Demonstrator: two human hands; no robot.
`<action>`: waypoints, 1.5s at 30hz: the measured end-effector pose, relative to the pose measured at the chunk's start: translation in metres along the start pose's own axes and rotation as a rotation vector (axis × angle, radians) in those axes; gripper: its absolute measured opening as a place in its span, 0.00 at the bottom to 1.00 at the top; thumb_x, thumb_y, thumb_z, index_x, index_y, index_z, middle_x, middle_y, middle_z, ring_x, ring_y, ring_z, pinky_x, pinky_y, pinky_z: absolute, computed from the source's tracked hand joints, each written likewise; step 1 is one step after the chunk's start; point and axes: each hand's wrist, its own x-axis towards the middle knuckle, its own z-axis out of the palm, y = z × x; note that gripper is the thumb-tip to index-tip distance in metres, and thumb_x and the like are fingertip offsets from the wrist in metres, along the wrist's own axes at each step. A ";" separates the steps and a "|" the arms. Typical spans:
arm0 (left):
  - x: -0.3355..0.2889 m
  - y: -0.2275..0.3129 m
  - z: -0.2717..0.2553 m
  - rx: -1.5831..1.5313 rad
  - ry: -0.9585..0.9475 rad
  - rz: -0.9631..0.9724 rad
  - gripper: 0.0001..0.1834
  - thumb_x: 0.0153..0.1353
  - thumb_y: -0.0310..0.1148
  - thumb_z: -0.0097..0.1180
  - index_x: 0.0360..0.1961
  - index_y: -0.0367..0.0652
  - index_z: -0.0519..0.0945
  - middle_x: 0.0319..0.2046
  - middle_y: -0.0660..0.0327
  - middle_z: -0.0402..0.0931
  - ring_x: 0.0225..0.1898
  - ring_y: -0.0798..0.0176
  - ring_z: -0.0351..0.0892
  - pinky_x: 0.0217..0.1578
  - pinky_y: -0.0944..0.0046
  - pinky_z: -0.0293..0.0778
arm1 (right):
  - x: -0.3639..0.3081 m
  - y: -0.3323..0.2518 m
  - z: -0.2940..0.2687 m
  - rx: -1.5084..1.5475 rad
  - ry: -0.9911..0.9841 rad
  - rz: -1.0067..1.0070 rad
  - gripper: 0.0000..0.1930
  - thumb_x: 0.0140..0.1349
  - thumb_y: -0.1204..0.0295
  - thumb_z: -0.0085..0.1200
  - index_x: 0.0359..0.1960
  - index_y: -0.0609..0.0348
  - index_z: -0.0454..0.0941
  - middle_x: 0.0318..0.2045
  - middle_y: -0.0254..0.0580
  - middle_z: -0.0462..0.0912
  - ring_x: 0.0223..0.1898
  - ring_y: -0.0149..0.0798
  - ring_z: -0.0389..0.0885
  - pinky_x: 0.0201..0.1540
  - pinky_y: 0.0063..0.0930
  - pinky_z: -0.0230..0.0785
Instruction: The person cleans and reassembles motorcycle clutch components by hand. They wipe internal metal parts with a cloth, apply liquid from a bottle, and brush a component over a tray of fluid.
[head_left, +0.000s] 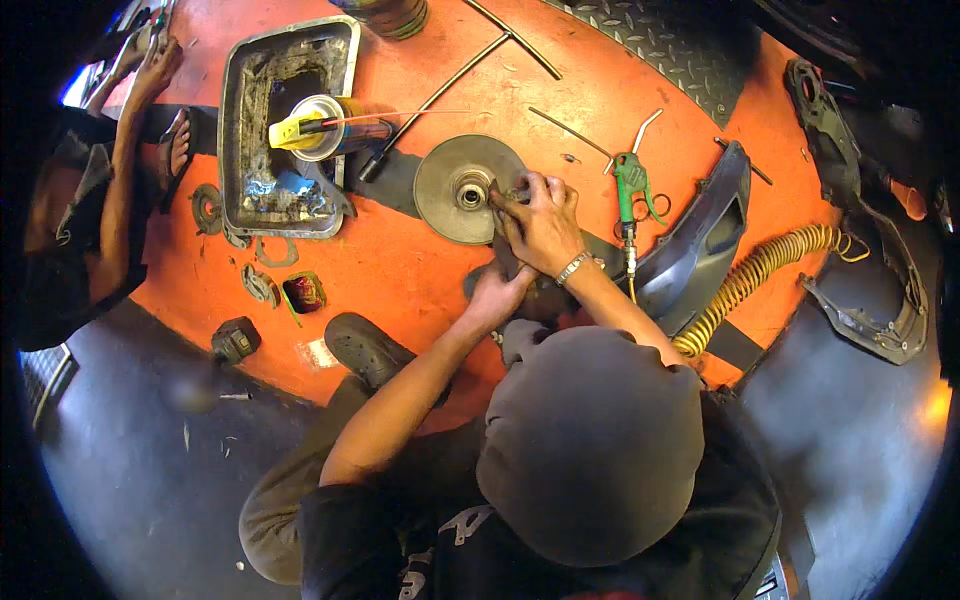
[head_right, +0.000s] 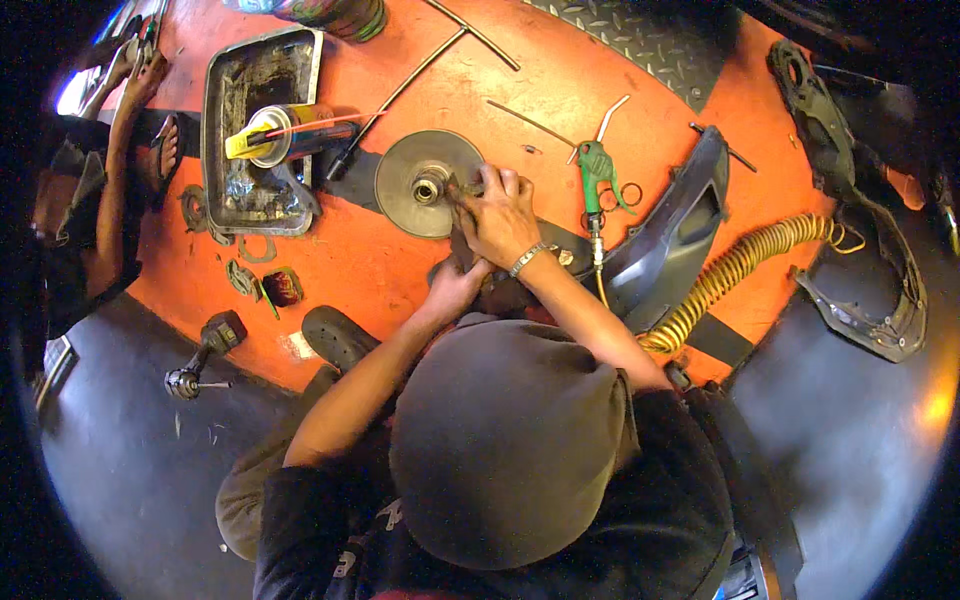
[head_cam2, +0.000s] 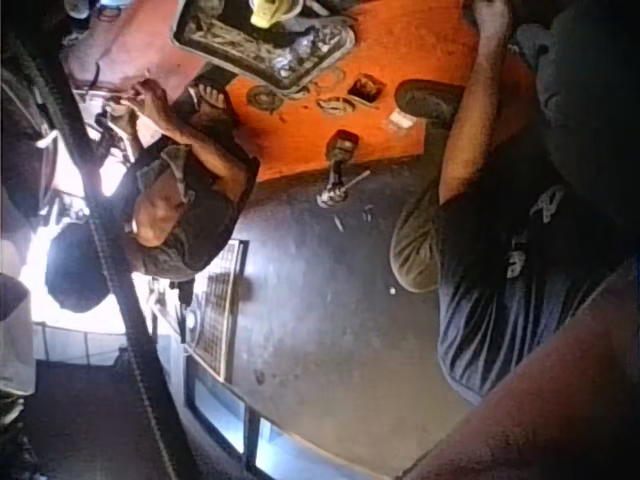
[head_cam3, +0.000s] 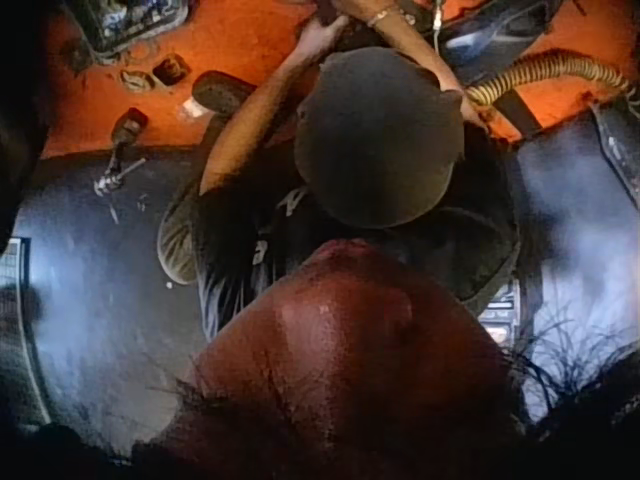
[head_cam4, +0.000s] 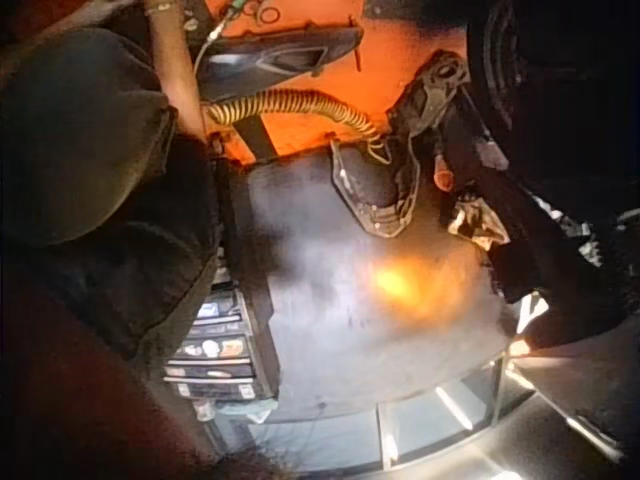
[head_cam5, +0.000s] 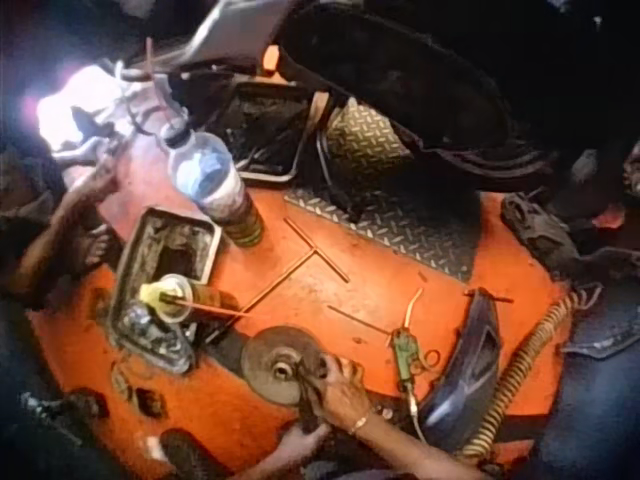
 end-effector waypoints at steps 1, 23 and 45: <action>0.001 -0.005 0.001 0.002 -0.003 0.003 0.23 0.62 0.43 0.55 0.47 0.30 0.74 0.35 0.53 0.80 0.35 0.61 0.80 0.36 0.60 0.76 | -0.001 -0.001 -0.003 -0.002 0.003 0.002 0.19 0.55 0.61 0.58 0.50 0.35 0.82 0.51 0.43 0.71 0.52 0.49 0.64 0.54 0.45 0.56; -0.005 -0.026 -0.002 0.122 -0.221 -0.112 0.31 0.62 0.49 0.56 0.57 0.33 0.71 0.52 0.48 0.76 0.55 0.53 0.75 0.57 0.57 0.68 | -0.006 0.000 0.006 -0.032 -0.192 -0.462 0.18 0.56 0.66 0.51 0.48 0.50 0.81 0.43 0.36 0.75 0.47 0.41 0.70 0.50 0.38 0.61; -0.156 0.122 -0.239 1.050 -0.181 0.256 0.14 0.54 0.39 0.62 0.41 0.47 0.80 0.36 0.54 0.83 0.36 0.51 0.82 0.39 0.52 0.76 | 0.070 0.042 -0.204 -0.318 -0.037 -0.081 0.13 0.62 0.66 0.56 0.43 0.60 0.81 0.40 0.49 0.80 0.45 0.52 0.75 0.51 0.41 0.67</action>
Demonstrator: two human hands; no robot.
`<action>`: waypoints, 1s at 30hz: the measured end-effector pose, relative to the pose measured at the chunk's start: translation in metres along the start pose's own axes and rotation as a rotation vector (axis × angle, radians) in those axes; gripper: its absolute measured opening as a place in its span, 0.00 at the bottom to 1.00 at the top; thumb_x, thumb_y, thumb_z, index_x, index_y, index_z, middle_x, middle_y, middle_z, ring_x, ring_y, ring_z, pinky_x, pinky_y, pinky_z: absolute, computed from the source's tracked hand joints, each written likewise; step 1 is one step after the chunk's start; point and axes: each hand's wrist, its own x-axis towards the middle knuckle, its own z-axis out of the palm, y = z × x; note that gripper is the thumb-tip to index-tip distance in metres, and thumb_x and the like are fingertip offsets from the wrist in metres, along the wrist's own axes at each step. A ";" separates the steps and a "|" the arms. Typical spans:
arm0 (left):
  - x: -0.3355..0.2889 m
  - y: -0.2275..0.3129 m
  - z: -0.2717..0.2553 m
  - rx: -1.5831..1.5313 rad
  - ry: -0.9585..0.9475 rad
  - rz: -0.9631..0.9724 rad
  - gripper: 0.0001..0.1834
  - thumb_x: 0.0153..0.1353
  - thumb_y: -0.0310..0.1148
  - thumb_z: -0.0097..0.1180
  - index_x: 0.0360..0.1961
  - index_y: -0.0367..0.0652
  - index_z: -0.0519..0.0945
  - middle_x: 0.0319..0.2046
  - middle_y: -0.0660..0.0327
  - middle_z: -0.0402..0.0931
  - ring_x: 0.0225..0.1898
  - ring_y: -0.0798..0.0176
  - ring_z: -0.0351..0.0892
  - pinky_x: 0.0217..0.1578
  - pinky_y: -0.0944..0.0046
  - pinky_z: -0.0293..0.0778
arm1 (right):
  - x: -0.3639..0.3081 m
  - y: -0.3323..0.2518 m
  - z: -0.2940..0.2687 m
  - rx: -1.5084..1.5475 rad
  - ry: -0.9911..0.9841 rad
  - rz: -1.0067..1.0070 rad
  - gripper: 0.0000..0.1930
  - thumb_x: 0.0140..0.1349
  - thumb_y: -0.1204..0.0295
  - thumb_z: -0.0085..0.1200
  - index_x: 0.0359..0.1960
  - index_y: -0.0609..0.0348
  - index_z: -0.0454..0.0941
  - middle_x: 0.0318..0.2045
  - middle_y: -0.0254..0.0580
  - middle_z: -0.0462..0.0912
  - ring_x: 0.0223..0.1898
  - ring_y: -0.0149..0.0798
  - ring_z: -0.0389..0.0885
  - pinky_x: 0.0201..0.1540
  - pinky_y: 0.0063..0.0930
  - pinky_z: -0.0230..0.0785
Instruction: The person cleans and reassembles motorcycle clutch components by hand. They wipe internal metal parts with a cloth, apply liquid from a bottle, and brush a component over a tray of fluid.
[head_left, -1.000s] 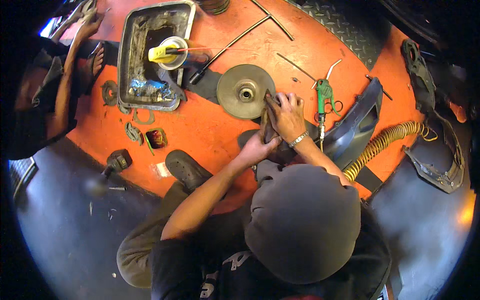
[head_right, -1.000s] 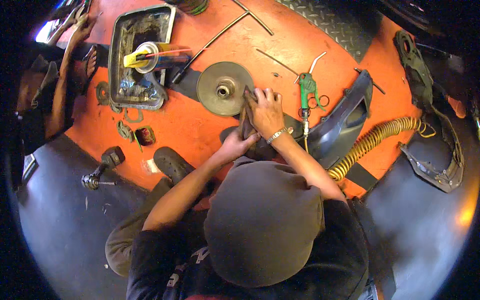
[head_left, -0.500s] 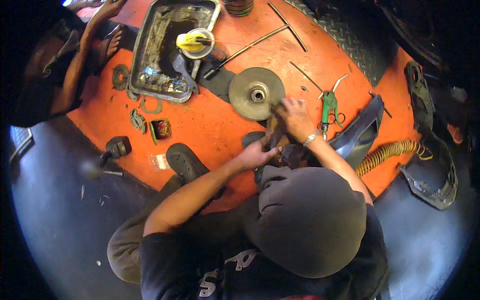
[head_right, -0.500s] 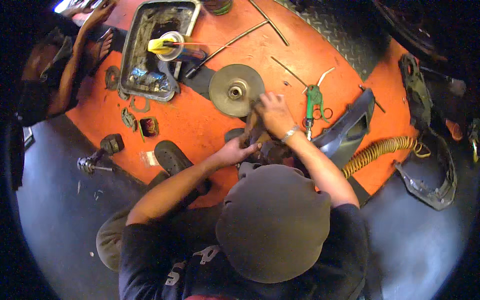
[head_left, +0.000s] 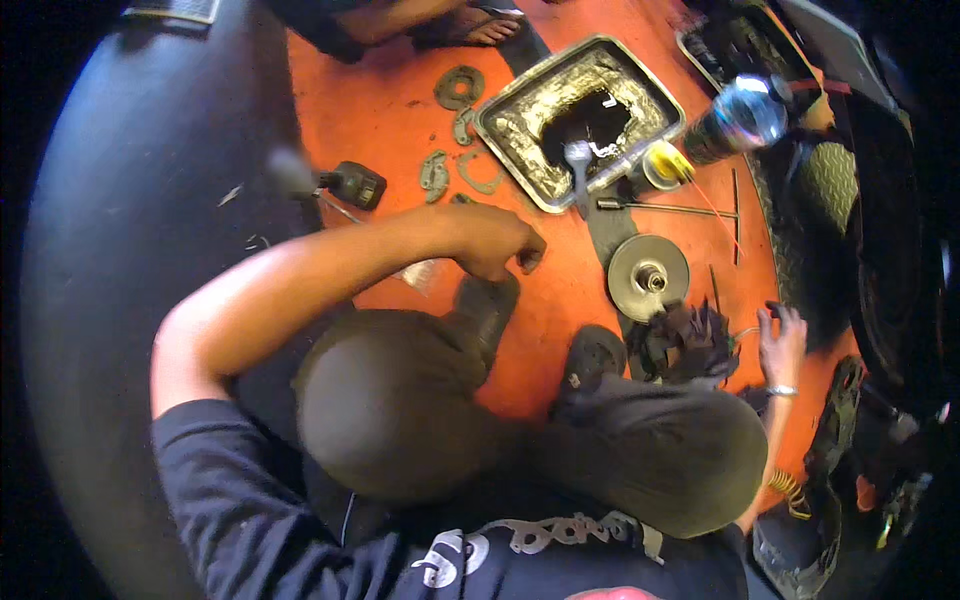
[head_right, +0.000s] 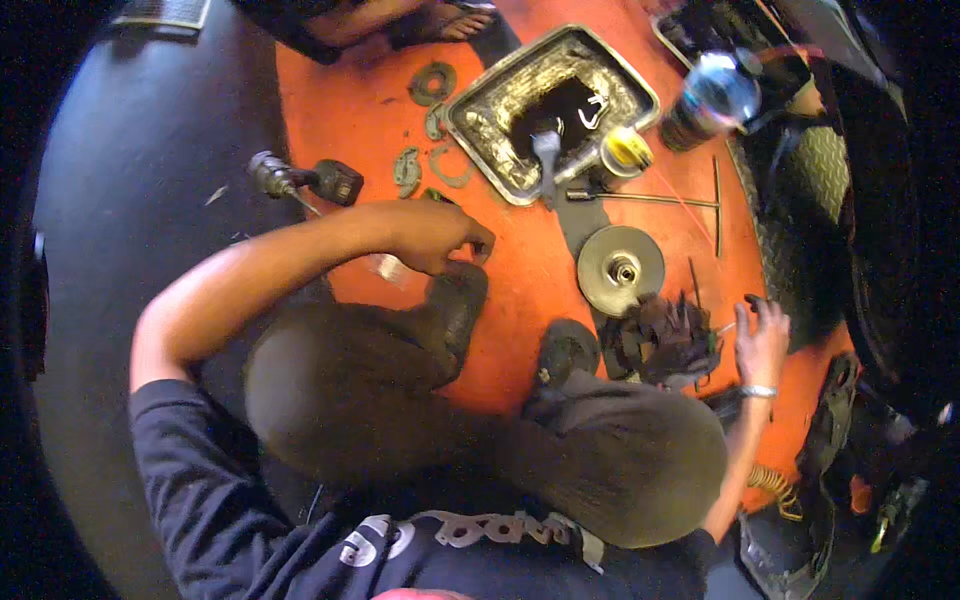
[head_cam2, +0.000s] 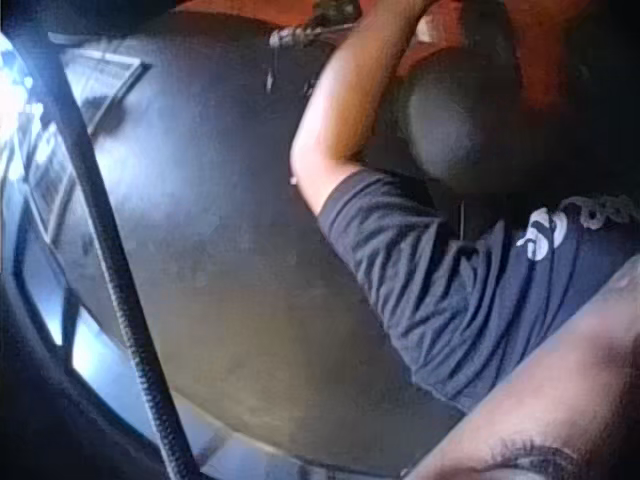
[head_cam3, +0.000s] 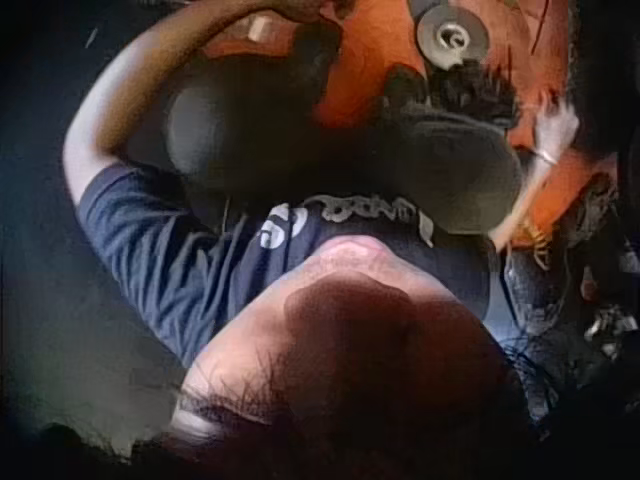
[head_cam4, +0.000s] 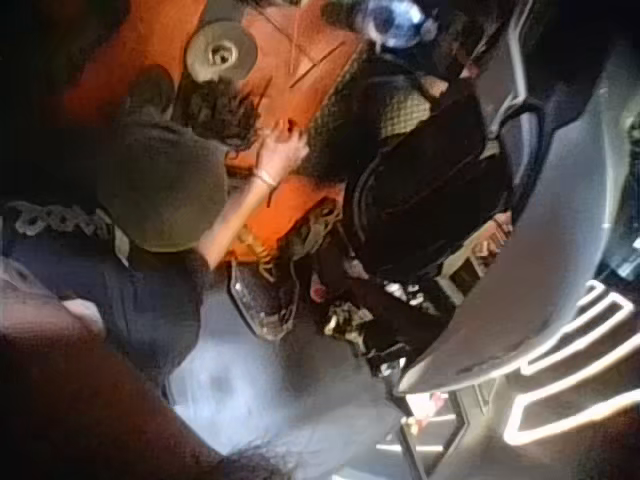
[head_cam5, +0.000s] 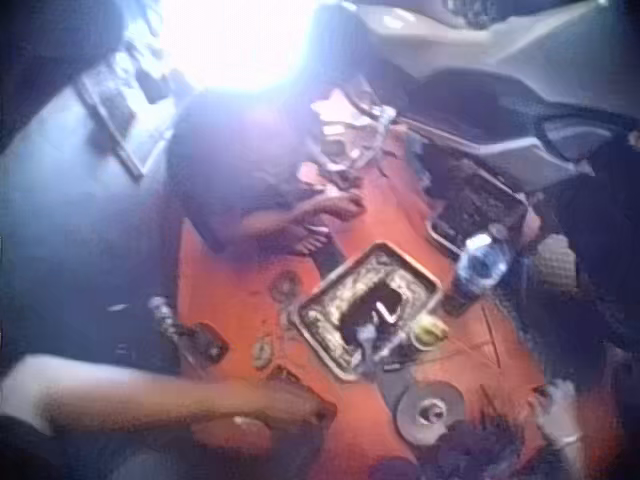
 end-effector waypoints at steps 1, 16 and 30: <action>-0.006 -0.006 0.011 -0.095 0.103 -0.001 0.15 0.56 0.38 0.61 0.43 0.45 0.78 0.37 0.56 0.83 0.38 0.52 0.83 0.39 0.53 0.76 | 0.012 -0.021 -0.019 0.087 -0.004 -0.090 0.12 0.62 0.67 0.56 0.43 0.60 0.80 0.41 0.48 0.80 0.45 0.51 0.75 0.51 0.40 0.67; 0.011 -0.144 0.126 -0.329 1.292 -0.611 0.25 0.56 0.32 0.58 0.56 0.42 0.70 0.50 0.51 0.73 0.52 0.45 0.69 0.51 0.47 0.69 | 0.057 -0.257 -0.114 0.281 -0.854 -0.616 0.17 0.54 0.72 0.63 0.46 0.60 0.78 0.41 0.49 0.80 0.45 0.52 0.78 0.49 0.41 0.70; 0.015 -0.232 0.122 -0.023 1.067 -0.569 0.27 0.53 0.35 0.64 0.55 0.47 0.75 0.54 0.55 0.71 0.59 0.44 0.64 0.57 0.47 0.64 | 0.021 -0.220 -0.074 0.207 -0.783 -0.214 0.19 0.57 0.65 0.61 0.49 0.58 0.77 0.42 0.51 0.80 0.47 0.51 0.79 0.50 0.39 0.71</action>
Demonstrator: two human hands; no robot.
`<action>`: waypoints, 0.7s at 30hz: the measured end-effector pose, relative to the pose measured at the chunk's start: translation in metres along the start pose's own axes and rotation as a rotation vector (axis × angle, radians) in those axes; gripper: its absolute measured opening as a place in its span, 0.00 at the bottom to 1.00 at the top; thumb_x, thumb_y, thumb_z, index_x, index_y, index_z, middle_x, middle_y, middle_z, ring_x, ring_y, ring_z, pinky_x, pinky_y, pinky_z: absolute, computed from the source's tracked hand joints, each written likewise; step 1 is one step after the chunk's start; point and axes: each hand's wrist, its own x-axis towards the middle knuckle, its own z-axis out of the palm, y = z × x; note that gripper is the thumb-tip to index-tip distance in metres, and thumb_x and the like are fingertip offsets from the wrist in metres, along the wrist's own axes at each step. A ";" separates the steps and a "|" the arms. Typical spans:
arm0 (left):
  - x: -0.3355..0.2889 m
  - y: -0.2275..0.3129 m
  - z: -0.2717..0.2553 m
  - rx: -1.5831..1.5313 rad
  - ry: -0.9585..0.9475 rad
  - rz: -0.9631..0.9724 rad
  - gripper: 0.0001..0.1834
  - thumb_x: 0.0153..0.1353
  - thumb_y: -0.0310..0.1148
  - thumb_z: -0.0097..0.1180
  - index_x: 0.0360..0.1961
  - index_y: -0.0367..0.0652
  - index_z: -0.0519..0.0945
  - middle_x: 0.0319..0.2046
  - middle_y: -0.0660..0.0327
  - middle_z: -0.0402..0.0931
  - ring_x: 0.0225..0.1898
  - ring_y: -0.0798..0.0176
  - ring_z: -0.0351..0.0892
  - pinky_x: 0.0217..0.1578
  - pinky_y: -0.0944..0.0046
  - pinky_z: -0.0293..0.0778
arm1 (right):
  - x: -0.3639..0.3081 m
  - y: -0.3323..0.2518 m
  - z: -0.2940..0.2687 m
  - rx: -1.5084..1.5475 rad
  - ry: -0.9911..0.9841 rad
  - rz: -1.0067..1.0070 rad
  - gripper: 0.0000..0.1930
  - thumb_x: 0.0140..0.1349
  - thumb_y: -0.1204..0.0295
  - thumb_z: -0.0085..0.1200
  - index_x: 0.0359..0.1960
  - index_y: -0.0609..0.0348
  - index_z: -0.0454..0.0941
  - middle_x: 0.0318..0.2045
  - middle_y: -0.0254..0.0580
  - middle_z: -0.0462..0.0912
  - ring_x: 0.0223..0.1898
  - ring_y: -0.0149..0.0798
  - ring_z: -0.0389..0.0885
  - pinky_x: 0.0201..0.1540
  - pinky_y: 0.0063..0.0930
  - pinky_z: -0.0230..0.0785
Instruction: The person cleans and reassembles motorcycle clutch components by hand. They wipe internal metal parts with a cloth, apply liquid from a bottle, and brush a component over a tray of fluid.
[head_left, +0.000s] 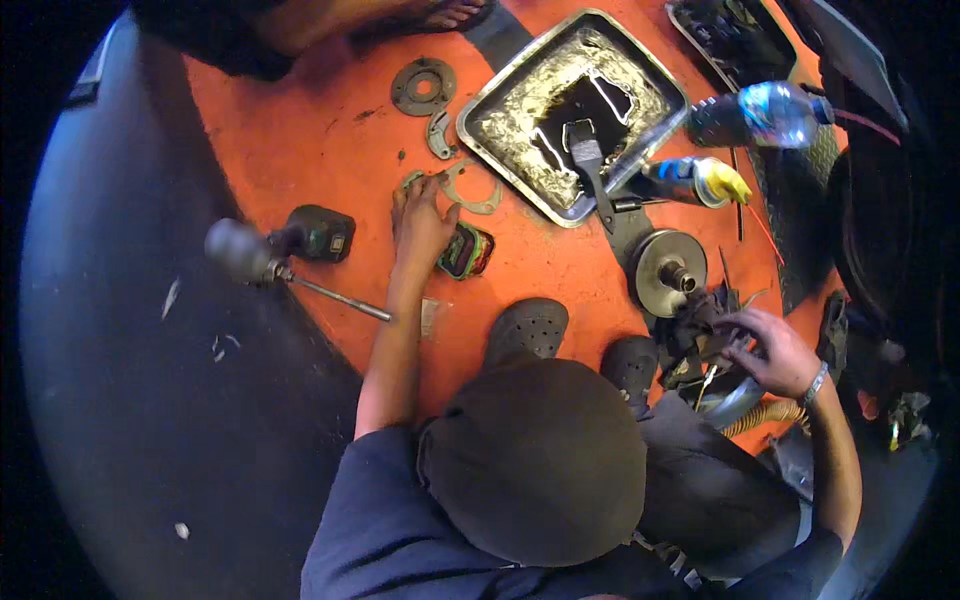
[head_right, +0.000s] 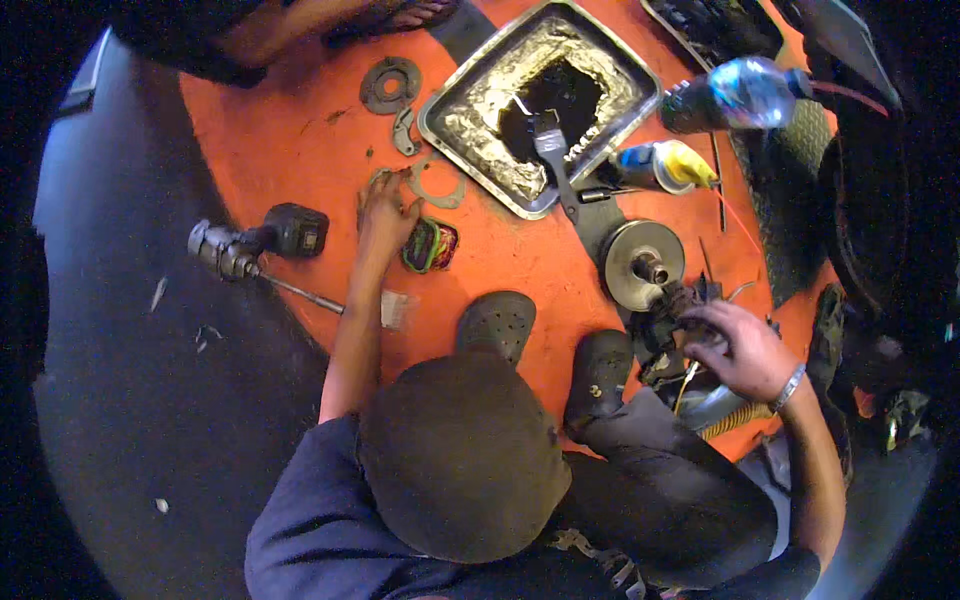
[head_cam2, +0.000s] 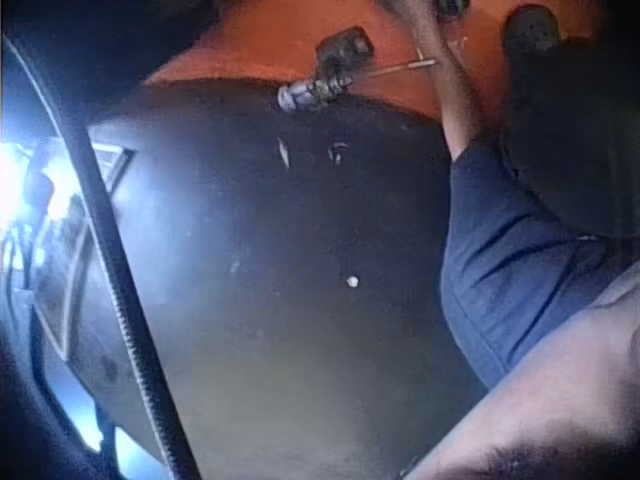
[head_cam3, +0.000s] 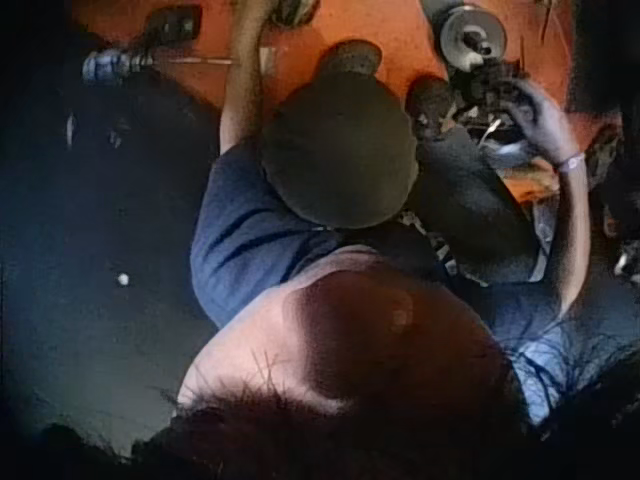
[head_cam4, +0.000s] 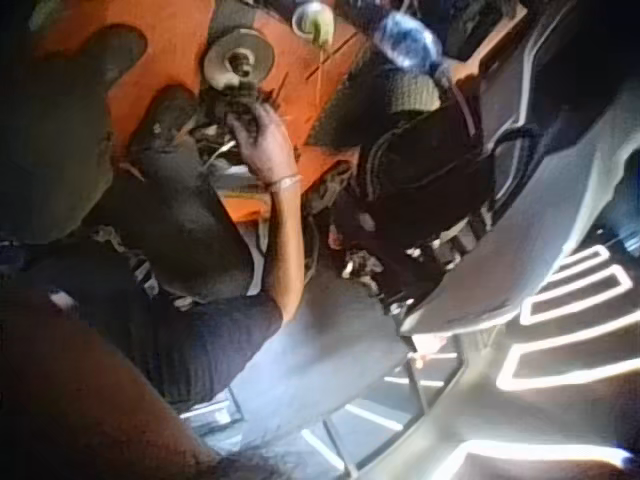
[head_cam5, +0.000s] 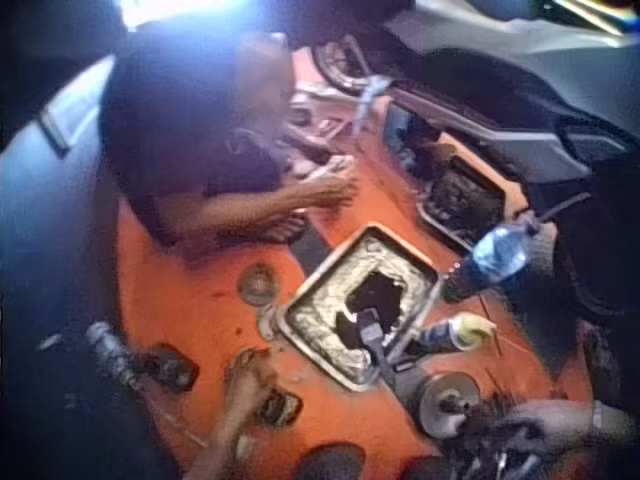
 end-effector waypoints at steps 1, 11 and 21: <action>0.009 0.007 0.001 -0.074 -0.046 0.020 0.27 0.54 0.36 0.64 0.57 0.47 0.74 0.54 0.53 0.72 0.59 0.45 0.64 0.57 0.48 0.64 | -0.007 0.015 0.000 0.071 0.001 0.071 0.18 0.57 0.67 0.61 0.49 0.57 0.77 0.42 0.49 0.81 0.46 0.50 0.79 0.50 0.38 0.71; 0.019 0.037 0.002 -0.267 0.066 0.041 0.25 0.57 0.33 0.59 0.56 0.35 0.73 0.51 0.47 0.74 0.52 0.48 0.73 0.55 0.50 0.64 | -0.089 0.146 0.028 -0.103 0.305 0.458 0.19 0.58 0.63 0.58 0.49 0.61 0.77 0.46 0.52 0.80 0.50 0.52 0.77 0.55 0.40 0.69; 0.032 0.084 -0.001 -0.259 -0.012 0.214 0.29 0.60 0.38 0.58 0.61 0.39 0.68 0.58 0.45 0.68 0.61 0.42 0.62 0.62 0.45 0.55 | -0.089 0.160 0.078 0.252 0.250 0.394 0.17 0.61 0.63 0.58 0.46 0.61 0.79 0.44 0.52 0.82 0.49 0.51 0.79 0.54 0.40 0.69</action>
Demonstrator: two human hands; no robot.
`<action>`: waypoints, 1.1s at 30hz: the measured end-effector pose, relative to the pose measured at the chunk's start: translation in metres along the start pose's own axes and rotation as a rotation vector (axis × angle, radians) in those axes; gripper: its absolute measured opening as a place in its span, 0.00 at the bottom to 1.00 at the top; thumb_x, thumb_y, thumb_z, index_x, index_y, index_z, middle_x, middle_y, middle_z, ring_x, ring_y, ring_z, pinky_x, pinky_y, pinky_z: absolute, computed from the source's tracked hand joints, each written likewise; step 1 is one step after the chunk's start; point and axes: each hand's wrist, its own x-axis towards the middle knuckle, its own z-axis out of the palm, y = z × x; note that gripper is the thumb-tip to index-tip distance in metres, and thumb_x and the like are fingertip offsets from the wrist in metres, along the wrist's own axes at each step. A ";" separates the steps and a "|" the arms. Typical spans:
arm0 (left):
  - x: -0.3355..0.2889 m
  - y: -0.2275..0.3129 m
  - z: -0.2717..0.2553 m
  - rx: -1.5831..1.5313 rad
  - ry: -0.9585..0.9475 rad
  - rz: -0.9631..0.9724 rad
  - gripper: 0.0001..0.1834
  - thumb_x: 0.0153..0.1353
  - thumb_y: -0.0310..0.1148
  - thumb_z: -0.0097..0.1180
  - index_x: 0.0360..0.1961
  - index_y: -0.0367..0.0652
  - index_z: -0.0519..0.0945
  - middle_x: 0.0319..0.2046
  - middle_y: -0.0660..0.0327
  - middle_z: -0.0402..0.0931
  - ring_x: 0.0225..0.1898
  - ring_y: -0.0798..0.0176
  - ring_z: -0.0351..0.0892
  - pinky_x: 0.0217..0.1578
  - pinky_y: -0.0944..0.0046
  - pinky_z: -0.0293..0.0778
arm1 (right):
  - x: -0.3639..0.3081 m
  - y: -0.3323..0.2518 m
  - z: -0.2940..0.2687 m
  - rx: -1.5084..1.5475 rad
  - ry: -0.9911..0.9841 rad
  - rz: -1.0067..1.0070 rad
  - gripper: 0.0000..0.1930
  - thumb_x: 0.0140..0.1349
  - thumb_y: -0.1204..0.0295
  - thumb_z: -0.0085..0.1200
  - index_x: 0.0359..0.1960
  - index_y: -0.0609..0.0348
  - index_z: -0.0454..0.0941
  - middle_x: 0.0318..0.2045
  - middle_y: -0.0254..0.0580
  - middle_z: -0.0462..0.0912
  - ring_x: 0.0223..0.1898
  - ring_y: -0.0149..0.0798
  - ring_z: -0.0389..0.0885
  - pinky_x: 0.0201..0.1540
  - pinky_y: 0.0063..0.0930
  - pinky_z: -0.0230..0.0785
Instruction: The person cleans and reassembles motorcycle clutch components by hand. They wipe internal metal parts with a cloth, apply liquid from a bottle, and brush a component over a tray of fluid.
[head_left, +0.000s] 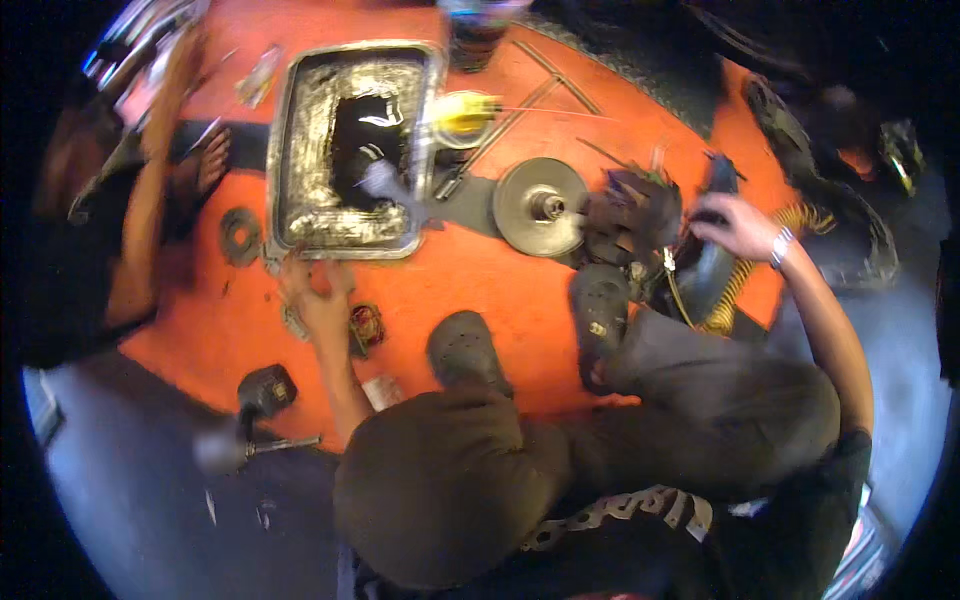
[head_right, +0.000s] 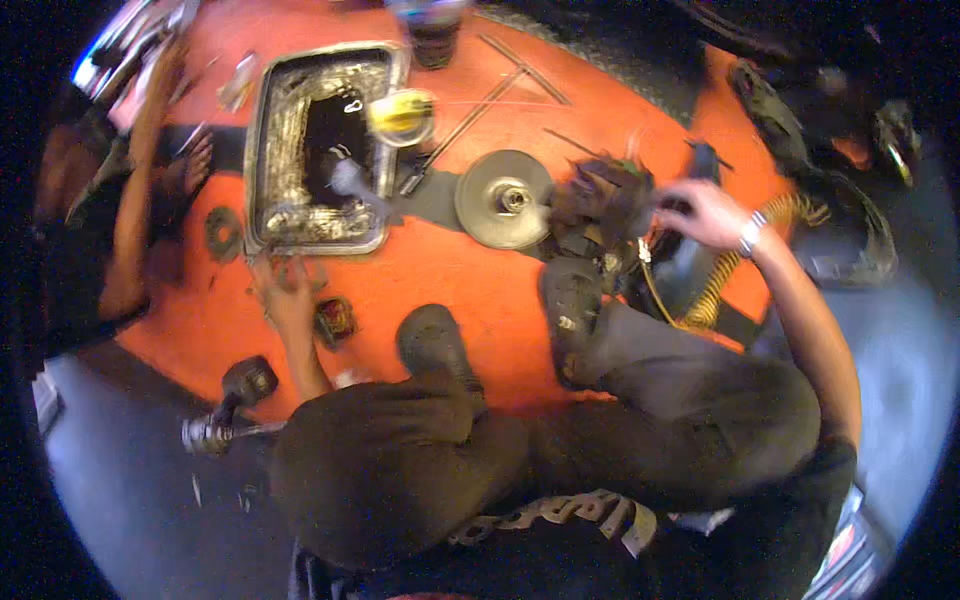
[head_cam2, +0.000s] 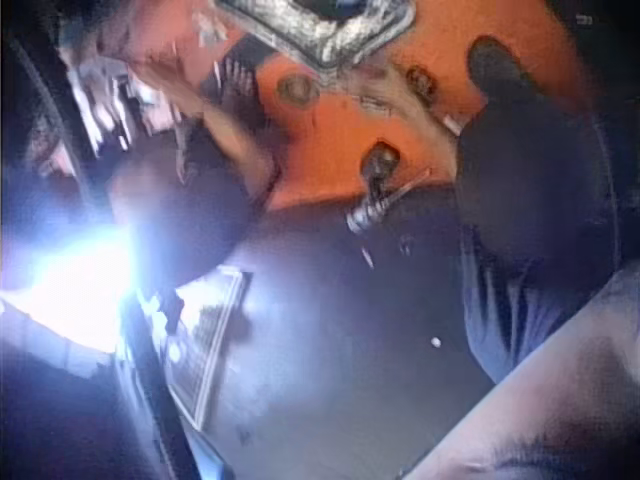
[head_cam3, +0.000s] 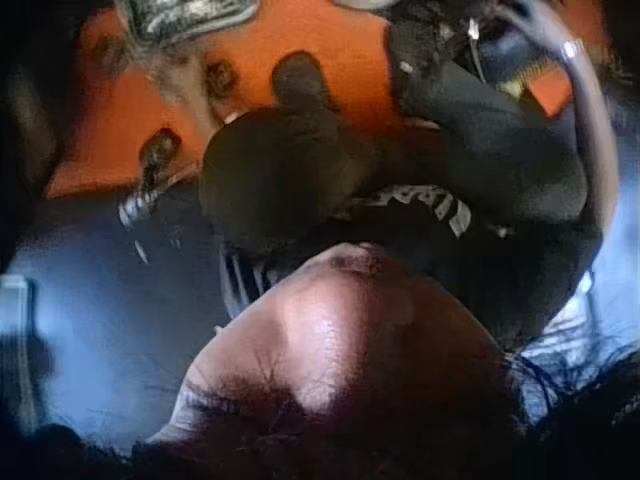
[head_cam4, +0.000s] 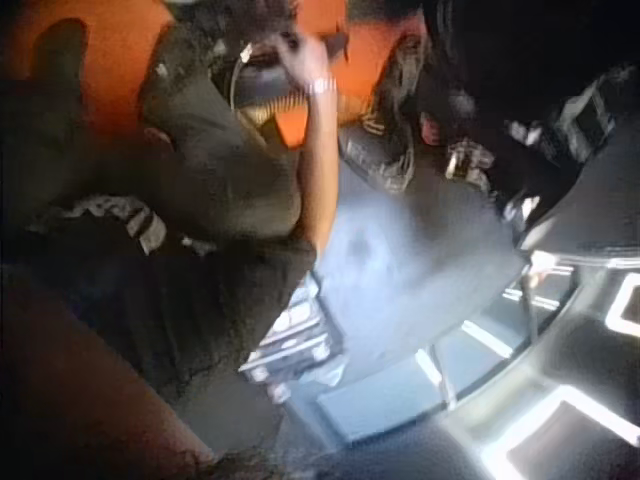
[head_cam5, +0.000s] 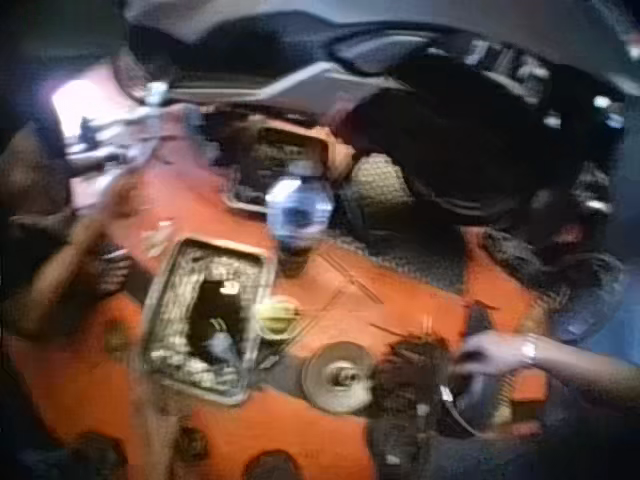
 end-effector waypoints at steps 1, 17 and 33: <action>-0.003 0.005 0.004 -0.002 0.054 -0.004 0.27 0.61 0.39 0.58 0.59 0.39 0.70 0.58 0.46 0.68 0.61 0.43 0.63 0.63 0.45 0.53 | 0.004 0.011 0.006 0.058 0.100 -0.025 0.17 0.61 0.63 0.57 0.46 0.62 0.79 0.44 0.53 0.82 0.49 0.51 0.79 0.54 0.41 0.70; -0.043 0.135 0.054 -0.190 -0.389 0.524 0.15 0.60 0.27 0.55 0.49 0.39 0.76 0.46 0.53 0.76 0.48 0.47 0.72 0.51 0.52 0.64 | 0.049 0.082 0.167 0.028 0.651 -0.044 0.20 0.45 0.73 0.61 0.44 0.52 0.80 0.56 0.41 0.75 0.59 0.48 0.69 0.62 0.43 0.64; -0.064 0.119 0.061 -0.360 -0.487 0.208 0.12 0.65 0.27 0.53 0.48 0.36 0.77 0.42 0.54 0.80 0.43 0.57 0.78 0.45 0.59 0.72 | -0.066 0.135 0.053 0.721 0.961 0.390 0.14 0.57 0.67 0.62 0.38 0.66 0.79 0.29 0.35 0.81 0.32 0.27 0.76 0.38 0.23 0.70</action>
